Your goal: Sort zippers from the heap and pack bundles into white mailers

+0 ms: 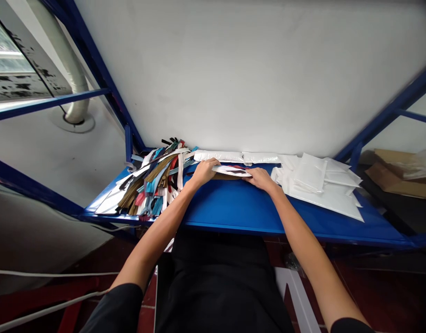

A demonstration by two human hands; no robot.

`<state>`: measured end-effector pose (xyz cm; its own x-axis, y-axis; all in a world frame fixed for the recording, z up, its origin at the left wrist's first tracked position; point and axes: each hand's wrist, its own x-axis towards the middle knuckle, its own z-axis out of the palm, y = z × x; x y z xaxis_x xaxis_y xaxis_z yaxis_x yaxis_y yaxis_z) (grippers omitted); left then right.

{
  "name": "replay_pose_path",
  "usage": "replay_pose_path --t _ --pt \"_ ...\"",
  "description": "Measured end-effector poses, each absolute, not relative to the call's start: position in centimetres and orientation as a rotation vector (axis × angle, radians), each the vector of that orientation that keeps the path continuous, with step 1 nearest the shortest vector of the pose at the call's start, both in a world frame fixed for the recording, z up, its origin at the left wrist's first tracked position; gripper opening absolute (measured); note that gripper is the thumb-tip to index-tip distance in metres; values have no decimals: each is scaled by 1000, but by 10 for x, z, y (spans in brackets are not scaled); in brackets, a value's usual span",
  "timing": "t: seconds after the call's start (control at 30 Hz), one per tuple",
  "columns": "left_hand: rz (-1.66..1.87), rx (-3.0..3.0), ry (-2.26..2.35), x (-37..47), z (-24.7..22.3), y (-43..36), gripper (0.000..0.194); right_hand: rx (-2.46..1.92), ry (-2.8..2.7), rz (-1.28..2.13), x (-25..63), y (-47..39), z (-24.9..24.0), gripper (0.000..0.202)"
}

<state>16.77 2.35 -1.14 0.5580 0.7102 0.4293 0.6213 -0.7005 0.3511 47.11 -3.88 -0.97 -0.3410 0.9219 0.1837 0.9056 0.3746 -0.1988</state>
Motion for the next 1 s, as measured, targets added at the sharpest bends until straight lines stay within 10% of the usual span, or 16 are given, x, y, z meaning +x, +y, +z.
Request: replay_pose_path --t 0.2,0.37,0.7,1.0 --pt "743 2548 1053 166 -10 21 44 -1565 -2340 182 477 -42 -6 39" --pt "478 2419 959 159 -16 26 99 -1507 -2337 306 484 -46 -3 65" --pt "565 2368 817 150 -9 28 61 -1589 -2282 610 484 -49 -3 91" --pt "922 2046 2343 84 11 37 39 -1519 -2215 436 472 -51 4 75"
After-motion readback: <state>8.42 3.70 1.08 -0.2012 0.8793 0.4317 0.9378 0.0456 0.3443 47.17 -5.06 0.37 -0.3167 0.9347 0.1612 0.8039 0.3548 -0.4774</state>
